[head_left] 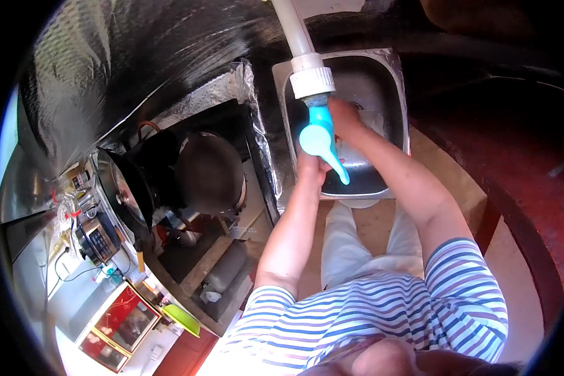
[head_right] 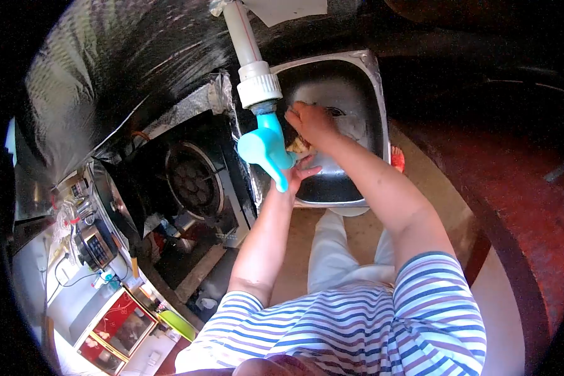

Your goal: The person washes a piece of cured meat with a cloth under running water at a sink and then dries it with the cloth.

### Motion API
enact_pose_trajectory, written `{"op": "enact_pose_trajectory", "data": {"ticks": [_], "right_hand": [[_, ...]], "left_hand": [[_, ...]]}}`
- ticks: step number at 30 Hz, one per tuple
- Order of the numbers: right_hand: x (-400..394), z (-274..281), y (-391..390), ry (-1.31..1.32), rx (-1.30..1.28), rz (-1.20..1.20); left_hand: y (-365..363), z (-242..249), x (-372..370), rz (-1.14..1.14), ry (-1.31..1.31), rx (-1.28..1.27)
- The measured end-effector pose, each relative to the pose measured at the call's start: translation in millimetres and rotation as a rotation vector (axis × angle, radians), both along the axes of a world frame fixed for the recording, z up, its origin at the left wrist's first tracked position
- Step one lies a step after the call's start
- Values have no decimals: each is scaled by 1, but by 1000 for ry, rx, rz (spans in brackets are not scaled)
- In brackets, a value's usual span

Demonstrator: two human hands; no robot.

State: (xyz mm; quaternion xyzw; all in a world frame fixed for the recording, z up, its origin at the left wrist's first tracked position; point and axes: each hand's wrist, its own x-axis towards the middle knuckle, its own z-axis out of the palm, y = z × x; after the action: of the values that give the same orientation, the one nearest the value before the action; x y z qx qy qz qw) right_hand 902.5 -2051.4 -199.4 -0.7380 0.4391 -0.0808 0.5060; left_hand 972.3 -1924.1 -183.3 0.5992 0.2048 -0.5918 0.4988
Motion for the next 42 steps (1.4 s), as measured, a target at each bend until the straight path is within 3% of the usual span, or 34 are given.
{"op": "enact_pose_trajectory", "data": {"ticks": [1,2,4,6,8,9,10,12,13,16,18,20,22,24,26,28,30,32,34,35,37,38,40,42], "right_hand": [[-1,11,-8,-89,163,-119],[0,7,-12,-85,157,-124],[5,-17,-24,-151,-72,-161],[11,-50,-25,-239,-73,-162],[13,-49,-27,-392,87,-379],[8,-50,-34,-501,355,-408],[-1,-37,-34,-497,353,-420],[-20,-2,-27,-492,381,-788],[-35,-1,-26,-627,510,-718],[-50,32,11,-552,397,-616],[-39,12,47,-502,379,-445],[-33,4,68,-210,-238,-111],[-31,-22,71,-223,-327,-143],[-26,-55,67,81,-299,-351],[-30,-70,60,114,-337,-410],[-39,-87,35,378,9,-509],[-51,-104,10,429,182,-433],[-55,-109,12,290,164,-449],[-58,-101,20,207,104,-303],[-55,-86,42,138,-116,-346],[-53,-21,61,73,-66,-77],[-46,-13,75,30,-181,-122],[-40,-12,65,186,-73,-36],[-32,-45,45,268,-96,-76]], "left_hand": [[0,3,1,-226,-160,-8],[-5,11,1,-451,-321,-21],[-4,8,12,-653,-450,60],[19,-31,22,-889,-1038,-269],[17,-26,23,-933,-1144,-278],[14,-24,24,-966,-1251,-285],[17,-39,26,-986,-1198,-275],[24,-63,27,-965,-1109,-252],[27,-69,24,-888,-1046,-242],[23,-65,7,-492,-787,-233],[12,-41,-9,-199,-588,-231],[31,-57,-9,-212,-612,-257],[35,-63,-19,-124,-661,-122],[28,-51,-31,-22,-767,-55],[28,-53,-29,-50,-761,-100],[32,-43,-32,-73,-762,-148],[25,-28,-29,-267,-736,-193],[26,-30,-26,-267,-683,-181],[22,-31,-25,-131,-667,-167],[20,-29,-23,-124,-627,-150],[26,-35,-23,-125,-613,-154],[25,-33,-24,-128,-597,-156],[22,-28,-26,-138,-555,-168],[22,-26,-31,-70,-503,-161]]}}
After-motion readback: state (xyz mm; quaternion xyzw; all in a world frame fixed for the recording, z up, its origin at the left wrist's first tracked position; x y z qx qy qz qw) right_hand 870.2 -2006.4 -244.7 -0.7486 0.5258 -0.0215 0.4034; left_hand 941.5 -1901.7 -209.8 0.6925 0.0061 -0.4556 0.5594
